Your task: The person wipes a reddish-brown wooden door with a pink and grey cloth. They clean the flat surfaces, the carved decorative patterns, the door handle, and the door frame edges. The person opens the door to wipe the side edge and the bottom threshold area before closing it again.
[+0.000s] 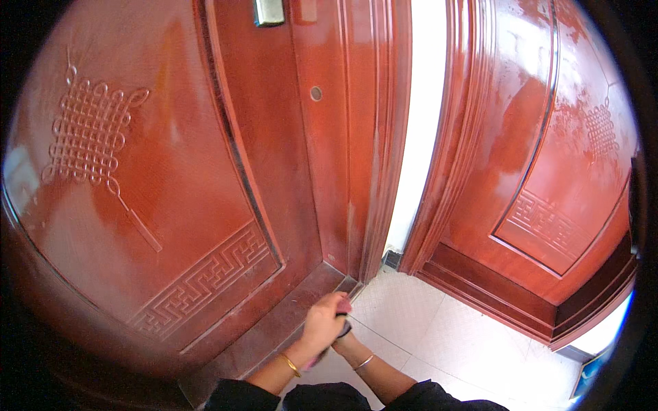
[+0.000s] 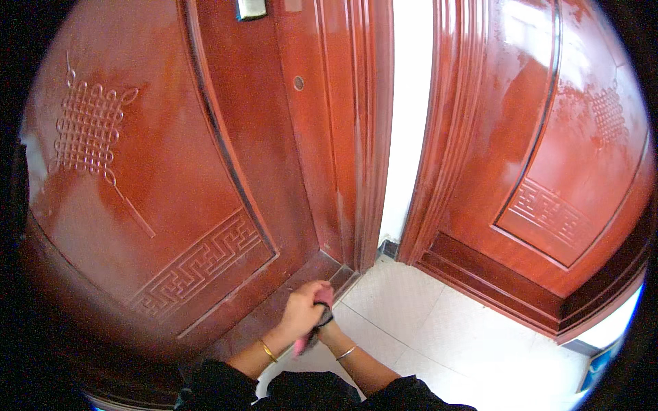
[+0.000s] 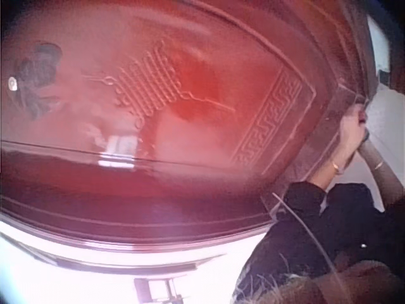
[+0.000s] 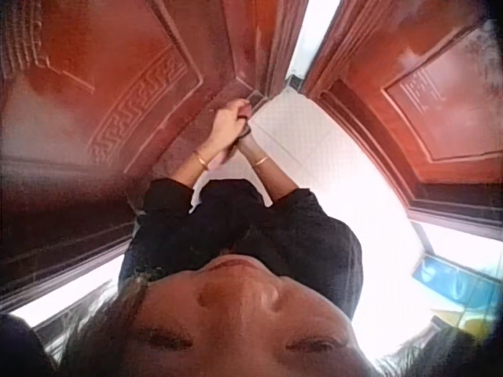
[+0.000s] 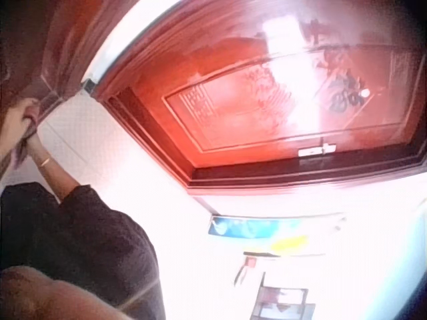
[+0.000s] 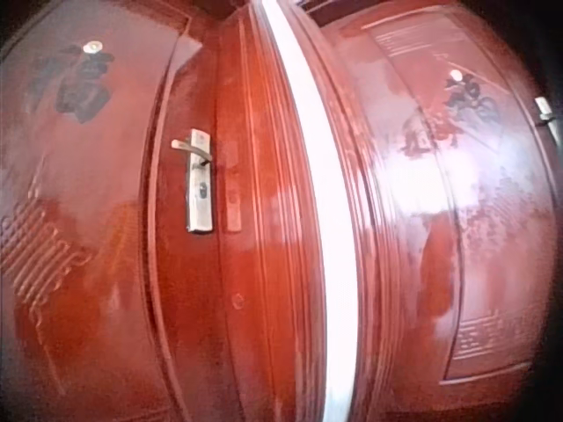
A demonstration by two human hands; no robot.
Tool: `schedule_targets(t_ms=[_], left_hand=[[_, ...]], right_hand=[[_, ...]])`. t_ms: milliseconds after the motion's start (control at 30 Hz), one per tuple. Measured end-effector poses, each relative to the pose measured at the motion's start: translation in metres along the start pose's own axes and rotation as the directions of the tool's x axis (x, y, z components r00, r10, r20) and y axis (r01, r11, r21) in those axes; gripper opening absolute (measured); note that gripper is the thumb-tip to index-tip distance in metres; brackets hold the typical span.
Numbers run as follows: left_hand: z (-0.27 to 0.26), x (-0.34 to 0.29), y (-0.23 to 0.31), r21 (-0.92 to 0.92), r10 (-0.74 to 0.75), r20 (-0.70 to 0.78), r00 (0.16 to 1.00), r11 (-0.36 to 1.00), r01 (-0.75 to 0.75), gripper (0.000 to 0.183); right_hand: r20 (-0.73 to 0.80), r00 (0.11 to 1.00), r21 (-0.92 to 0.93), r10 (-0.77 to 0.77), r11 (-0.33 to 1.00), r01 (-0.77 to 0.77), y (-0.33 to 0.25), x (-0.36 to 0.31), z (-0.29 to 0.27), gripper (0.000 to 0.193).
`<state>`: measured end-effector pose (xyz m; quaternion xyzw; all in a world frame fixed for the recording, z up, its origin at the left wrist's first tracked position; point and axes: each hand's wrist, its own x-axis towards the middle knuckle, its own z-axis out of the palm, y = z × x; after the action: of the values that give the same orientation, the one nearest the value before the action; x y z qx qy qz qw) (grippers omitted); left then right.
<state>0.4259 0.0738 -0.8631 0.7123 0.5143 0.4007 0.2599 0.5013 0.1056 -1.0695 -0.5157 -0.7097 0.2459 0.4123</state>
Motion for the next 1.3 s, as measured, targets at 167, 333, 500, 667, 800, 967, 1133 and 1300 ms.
schedule_targets(t_ms=[167, 333, 500, 667, 800, 967, 1133, 1300], left_hand=[[-0.01, -0.01, 0.054, 0.185, 0.451, 0.04, 0.891, 0.873, -0.451, 0.056], [-0.022, 0.05, 0.033, 0.363, 0.464, -0.22, 0.858, 0.855, -0.37, 0.057], [-0.037, 0.139, 0.032, 0.571, 0.594, -0.156, 0.789, 0.706, -0.419, 0.061], [-0.069, 0.195, 0.025, 0.668, 0.603, -0.237, 0.762, 0.671, -0.323, 0.061], [-0.084, 0.222, 0.035, 0.722, 0.642, -0.14, 0.754, 0.588, -0.366, 0.061], [-0.087, 0.234, 0.05, 0.753, 0.646, -0.005, 0.763, 0.504, -0.422, 0.063], [-0.113, 0.251, 0.073, 0.801, 0.703, -0.016, 0.711, 0.435, -0.412, 0.063], [-0.11, 0.288, 0.091, 0.804, 0.824, -0.154, 0.545, 0.425, -0.416, 0.064]], right_hand=[[-0.15, 0.98, -0.085, -0.133, 0.989, 0.121, -0.032, 0.099, -0.104, 0.053], [-0.479, 0.746, -0.234, -0.463, 0.886, 0.399, -0.138, 0.29, -0.241, 0.054], [-0.684, 0.505, -0.199, -0.527, 0.801, 0.565, -0.22, 0.402, -0.306, 0.055], [-0.591, 0.43, -0.615, -0.683, 0.726, 0.309, -0.192, 0.356, -0.245, 0.052], [-0.705, 0.644, 0.043, -0.296, 0.889, 0.455, -0.072, 0.313, -0.169, 0.053], [-0.427, 0.904, -0.059, -0.023, 0.998, -0.002, -0.049, 0.251, -0.162, 0.067], [-0.34, 0.876, -0.218, -0.342, 0.935, 0.28, -0.119, 0.304, -0.223, 0.067], [-0.648, 0.259, -0.504, -0.716, 0.658, 0.559, -0.211, 0.407, -0.289, 0.055]])
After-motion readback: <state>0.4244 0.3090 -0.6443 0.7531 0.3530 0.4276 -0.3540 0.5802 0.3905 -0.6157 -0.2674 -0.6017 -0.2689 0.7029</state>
